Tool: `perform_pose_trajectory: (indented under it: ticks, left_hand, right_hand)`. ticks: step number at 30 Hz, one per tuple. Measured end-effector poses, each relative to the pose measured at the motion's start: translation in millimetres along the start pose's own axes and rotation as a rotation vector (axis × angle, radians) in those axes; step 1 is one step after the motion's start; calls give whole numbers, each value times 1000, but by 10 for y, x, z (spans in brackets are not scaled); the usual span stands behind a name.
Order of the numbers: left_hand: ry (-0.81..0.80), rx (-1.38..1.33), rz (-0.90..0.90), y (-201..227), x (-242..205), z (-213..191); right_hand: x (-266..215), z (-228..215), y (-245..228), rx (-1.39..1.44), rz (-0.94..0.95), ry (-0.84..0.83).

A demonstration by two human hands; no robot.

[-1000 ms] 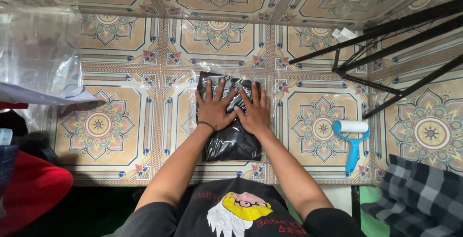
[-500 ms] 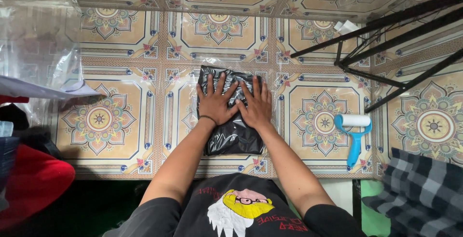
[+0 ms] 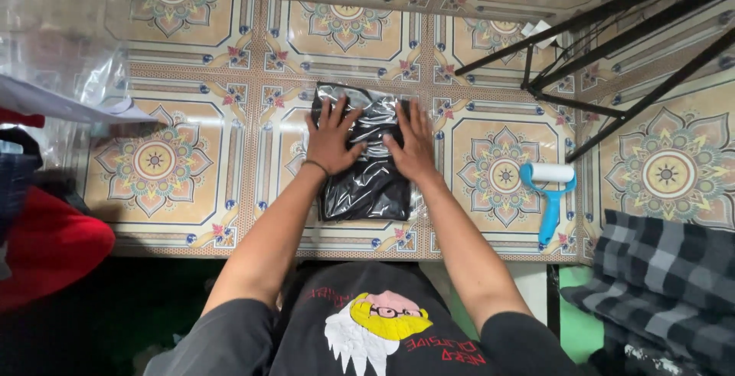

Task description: Cleaning a black garment with a lint roller, folding it, and placing it into a plastic shipping bag.

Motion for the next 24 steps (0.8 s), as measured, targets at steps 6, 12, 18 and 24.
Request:
perform_pose_trajectory:
  ticks: [6, 12, 18, 24]
  left_hand:
    - [-161, 174, -175, 665, -549, -218]
    - [-204, 139, -253, 507, -628, 95]
    - [-203, 137, -269, 281, -560, 86]
    - [-218, 201, -295, -7, -423, -108]
  right_hand:
    - [-453, 80, -178, -283, 224, 16]
    - [-451, 345, -64, -330, 240, 6]
    - [-252, 508, -116, -328, 237, 23]
    - [34, 626, -354, -325, 268, 5]
Point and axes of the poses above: each hand's wrist, its own x-axis towards the middle knuckle, its own z-axis out of the palm, y = z × x, the point moved 1 cm from there along x, towards the middle knuckle, and after that the axes turned 10 degrees about z, right-handed, at the moved point
